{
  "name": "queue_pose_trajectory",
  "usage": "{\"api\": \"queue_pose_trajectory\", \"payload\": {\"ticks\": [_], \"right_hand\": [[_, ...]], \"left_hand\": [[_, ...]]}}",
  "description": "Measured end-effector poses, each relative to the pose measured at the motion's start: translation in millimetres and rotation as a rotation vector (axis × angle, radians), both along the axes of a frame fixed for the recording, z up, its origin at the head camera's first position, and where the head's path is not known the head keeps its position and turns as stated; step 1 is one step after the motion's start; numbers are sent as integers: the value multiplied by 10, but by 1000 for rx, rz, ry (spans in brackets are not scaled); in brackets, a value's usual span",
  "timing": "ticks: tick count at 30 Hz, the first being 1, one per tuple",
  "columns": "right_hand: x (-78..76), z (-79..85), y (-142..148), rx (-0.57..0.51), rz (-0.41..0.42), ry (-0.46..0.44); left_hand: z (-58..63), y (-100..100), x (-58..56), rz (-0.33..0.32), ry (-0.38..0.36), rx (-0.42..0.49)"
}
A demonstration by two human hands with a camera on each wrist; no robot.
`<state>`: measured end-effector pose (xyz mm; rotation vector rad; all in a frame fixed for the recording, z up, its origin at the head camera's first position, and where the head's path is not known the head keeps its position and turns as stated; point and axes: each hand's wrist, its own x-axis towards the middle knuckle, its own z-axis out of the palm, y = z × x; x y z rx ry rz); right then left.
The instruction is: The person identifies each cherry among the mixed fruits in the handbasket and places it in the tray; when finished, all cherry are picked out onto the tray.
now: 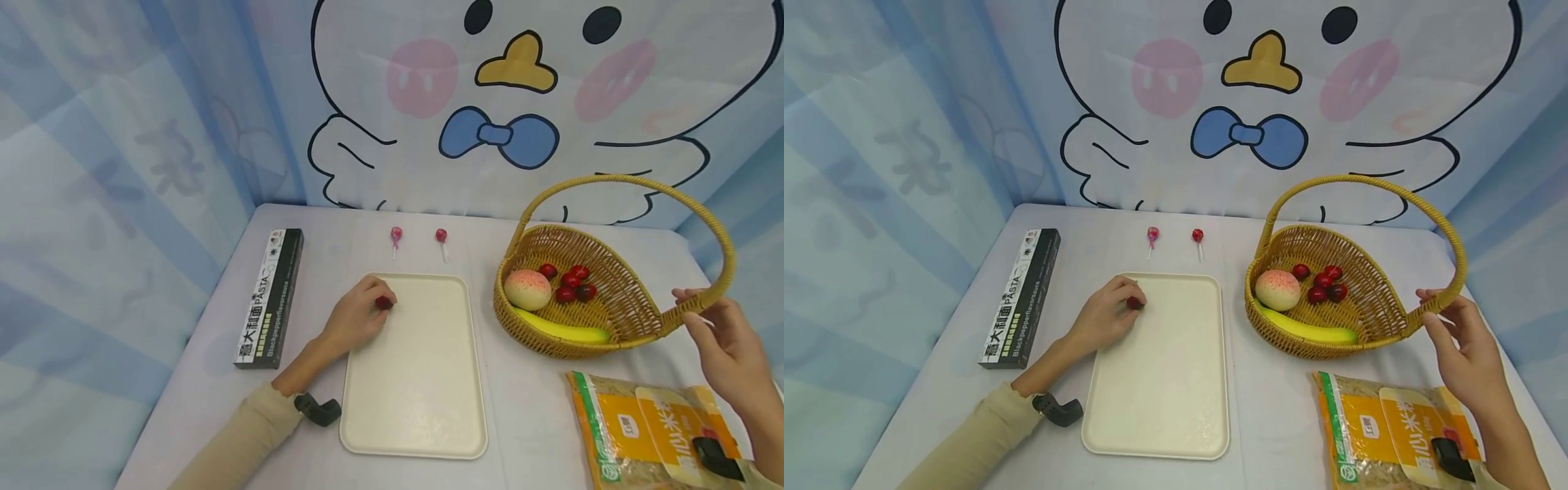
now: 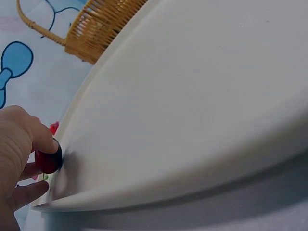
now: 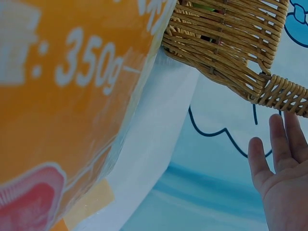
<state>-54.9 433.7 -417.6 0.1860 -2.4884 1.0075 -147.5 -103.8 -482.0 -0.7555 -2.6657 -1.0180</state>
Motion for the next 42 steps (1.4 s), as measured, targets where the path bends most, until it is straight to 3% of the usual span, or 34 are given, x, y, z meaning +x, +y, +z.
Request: {"api": "queue_pose_trajectory", "payload": {"ticks": [25,42], "right_hand": [[-1,11,-5,-13,10,-5],[-1,1,7,-17,27,-1]], "left_hand": [[-66,-23,-16,-1,5,16],[-9,-15,22,32,4,46]]}}
